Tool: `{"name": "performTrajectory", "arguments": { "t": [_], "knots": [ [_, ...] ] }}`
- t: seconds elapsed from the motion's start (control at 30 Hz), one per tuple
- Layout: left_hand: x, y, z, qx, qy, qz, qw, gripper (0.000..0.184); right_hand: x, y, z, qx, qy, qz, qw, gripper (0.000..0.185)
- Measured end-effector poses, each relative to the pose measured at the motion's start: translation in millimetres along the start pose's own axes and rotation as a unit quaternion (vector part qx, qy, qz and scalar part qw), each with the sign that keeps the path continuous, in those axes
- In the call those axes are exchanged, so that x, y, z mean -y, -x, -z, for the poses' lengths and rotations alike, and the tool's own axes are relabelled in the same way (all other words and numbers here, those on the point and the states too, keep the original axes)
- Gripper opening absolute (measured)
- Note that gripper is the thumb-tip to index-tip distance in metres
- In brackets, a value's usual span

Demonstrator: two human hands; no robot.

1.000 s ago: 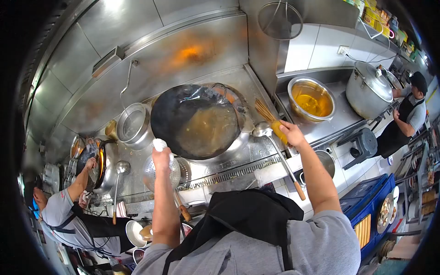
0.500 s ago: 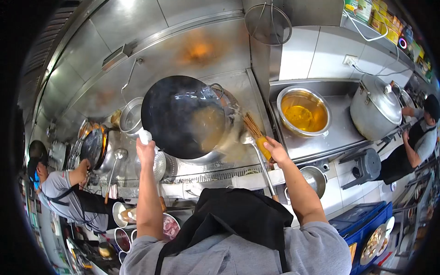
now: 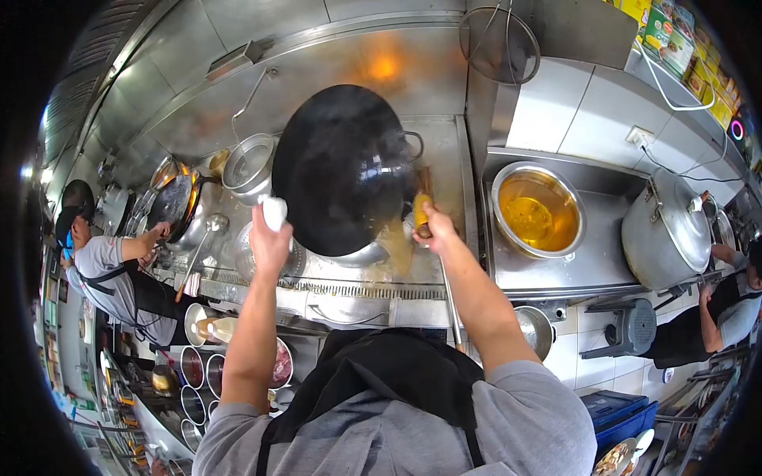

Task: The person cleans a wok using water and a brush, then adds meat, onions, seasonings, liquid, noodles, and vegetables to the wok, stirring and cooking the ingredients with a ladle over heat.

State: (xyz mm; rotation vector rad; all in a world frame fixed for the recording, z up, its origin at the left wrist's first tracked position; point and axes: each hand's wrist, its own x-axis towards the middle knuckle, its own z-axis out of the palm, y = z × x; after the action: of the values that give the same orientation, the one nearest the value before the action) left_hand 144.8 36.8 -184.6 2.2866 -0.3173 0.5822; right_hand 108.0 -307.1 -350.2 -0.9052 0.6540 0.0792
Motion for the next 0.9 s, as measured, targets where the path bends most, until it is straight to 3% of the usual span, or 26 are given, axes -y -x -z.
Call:
{"name": "performTrajectory", "arguments": {
  "t": [0.1,0.23,0.3,0.37,0.43,0.5,0.53,0.57,0.6,0.63,0.67,0.7,0.73,0.8,0.83,0.9],
  "knots": [
    [48,54,2,-0.001,-0.054,-0.094,0.994,0.076,-30,8,-31,-0.025,-0.027,0.002,0.999,0.032],
    [79,53,16,0.067,0.012,-0.021,0.997,0.074,-33,8,-33,-0.013,0.005,0.036,0.999,0.033],
    [92,9,23,0.095,0.056,0.105,0.988,0.059,12,16,-30,-0.030,0.022,-0.016,0.999,0.033],
    [131,-31,18,0.118,0.040,0.176,0.977,0.056,62,53,-51,0.000,0.097,0.098,0.990,0.038],
    [191,-49,-9,0.097,0.118,0.174,0.973,0.054,104,73,-77,0.018,0.119,0.239,0.964,0.047],
    [182,-50,-13,0.111,0.103,0.273,0.950,0.054,137,81,-116,-0.008,0.137,0.314,0.939,0.056],
    [237,-40,-60,0.100,0.132,0.289,0.943,0.050,149,77,-139,-0.017,0.159,0.352,0.922,0.055],
    [205,-35,-51,0.095,0.119,0.273,0.950,0.041,157,58,-155,-0.025,0.172,0.384,0.907,0.057],
    [191,-29,-55,0.118,0.210,0.290,0.926,0.032,159,25,-167,-0.047,0.185,0.443,0.876,0.059],
    [208,-16,-92,0.123,0.211,0.292,0.925,0.030,155,-21,-172,-0.067,0.197,0.502,0.840,0.061],
    [202,0,-119,0.083,0.214,0.290,0.929,0.037,141,-82,-166,-0.152,0.249,0.547,0.785,0.060],
    [174,9,-119,0.079,0.254,0.347,0.899,0.042,128,-134,-161,-0.233,0.298,0.584,0.718,0.059],
    [153,13,-109,0.115,0.327,0.339,0.874,0.040,111,-158,-170,-0.234,0.292,0.428,0.823,0.055],
    [156,26,-121,0.221,0.349,0.363,0.835,0.039,70,-191,-189,-0.198,0.237,0.208,0.928,0.046],
    [167,40,-146,0.176,0.355,0.359,0.845,0.035,53,-206,-196,-0.168,0.196,0.158,0.953,0.042],
    [161,37,-138,0.188,0.342,0.401,0.828,0.026,10,-247,-229,-0.212,0.120,0.271,0.931,0.048]
  ]
}}
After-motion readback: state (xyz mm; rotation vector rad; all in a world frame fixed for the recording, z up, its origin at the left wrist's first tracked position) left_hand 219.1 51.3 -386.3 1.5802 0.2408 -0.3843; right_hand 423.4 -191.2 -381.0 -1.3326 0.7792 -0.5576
